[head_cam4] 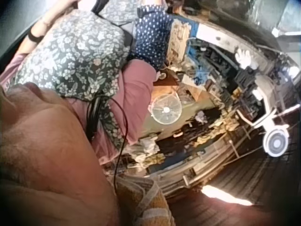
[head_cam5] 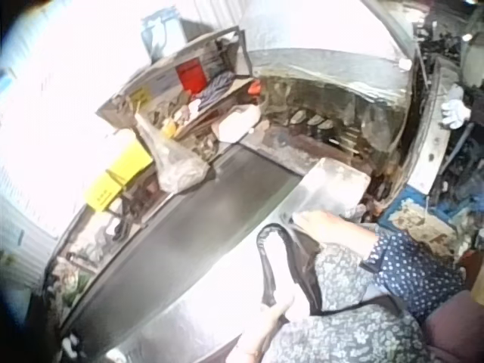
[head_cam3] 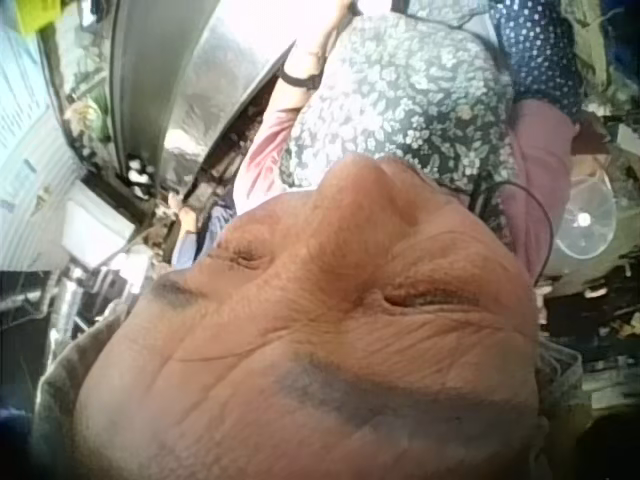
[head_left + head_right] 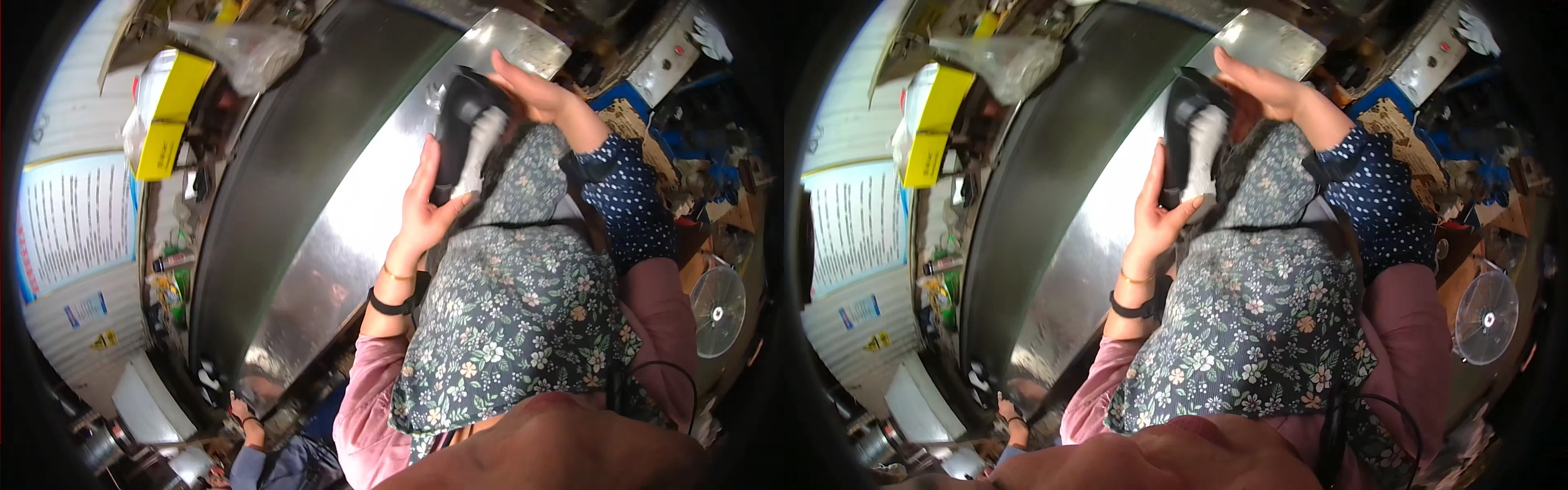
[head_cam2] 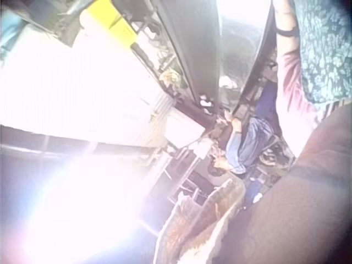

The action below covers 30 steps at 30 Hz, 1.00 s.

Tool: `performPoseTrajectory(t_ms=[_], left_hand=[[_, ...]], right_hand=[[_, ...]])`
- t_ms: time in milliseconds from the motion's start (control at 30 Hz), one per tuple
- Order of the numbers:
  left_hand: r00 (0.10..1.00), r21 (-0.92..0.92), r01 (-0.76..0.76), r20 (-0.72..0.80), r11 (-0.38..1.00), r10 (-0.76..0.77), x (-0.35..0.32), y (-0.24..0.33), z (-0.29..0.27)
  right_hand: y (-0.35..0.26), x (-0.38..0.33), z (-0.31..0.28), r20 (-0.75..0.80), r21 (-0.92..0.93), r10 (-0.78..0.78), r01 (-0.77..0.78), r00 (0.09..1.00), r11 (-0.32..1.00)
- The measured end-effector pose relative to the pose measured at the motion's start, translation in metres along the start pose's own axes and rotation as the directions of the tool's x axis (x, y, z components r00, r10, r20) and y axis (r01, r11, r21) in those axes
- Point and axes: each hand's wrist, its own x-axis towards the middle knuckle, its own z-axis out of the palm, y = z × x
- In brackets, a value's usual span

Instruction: Assembling shoe components on a factory production line.

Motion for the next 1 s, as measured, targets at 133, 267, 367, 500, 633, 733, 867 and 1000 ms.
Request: performPoseTrajectory(t_ms=[133,267,367,500,633,733,867,1000], left_hand=[[0.892,0.579,-0.451,0.26,0.679,0.37,0.051,0.014,-0.018],[0.969,0.534,-0.218,0.02,0.817,0.246,0.062,-0.015,-0.006],[0.99,0.506,0.004,0.117,0.863,-0.074,0.024,-0.058,-0.006],[0.992,0.499,0.048,0.074,0.865,-0.098,-0.023,-0.055,-0.001],[0.987,0.338,-0.034,0.158,0.941,-0.021,-0.015,-0.026,0.043],[0.991,0.369,-0.034,0.133,0.929,-0.017,-0.037,-0.02,0.032],[0.97,0.265,-0.04,0.242,0.963,-0.027,-0.056,-0.021,0.044],[0.94,0.311,-0.245,0.307,0.918,0.147,-0.043,-0.008,0.061]], right_hand=[[-0.008,-0.05,0.03,0.057,0.068,-0.334,0.331,0.941,0.941],[-0.004,-0.07,0.02,-0.369,0.25,-0.363,0.468,0.855,0.848],[-0.011,-0.063,-0.008,-0.693,0.079,-0.426,0.649,0.582,0.757],[-0.048,-0.013,-0.107,-0.704,-0.588,-0.704,0.482,0.09,0.65],[-0.014,-0.033,-0.231,-0.374,-0.917,-0.909,-0.219,0.184,0.333],[0.018,0.038,-0.116,-0.329,-0.847,-0.628,0.074,0.705,0.527],[0.064,-0.031,0.011,-0.233,-0.74,-0.527,0.202,0.817,0.641],[0.062,-0.092,0.077,-0.206,-0.462,-0.646,0.509,0.735,0.726]])
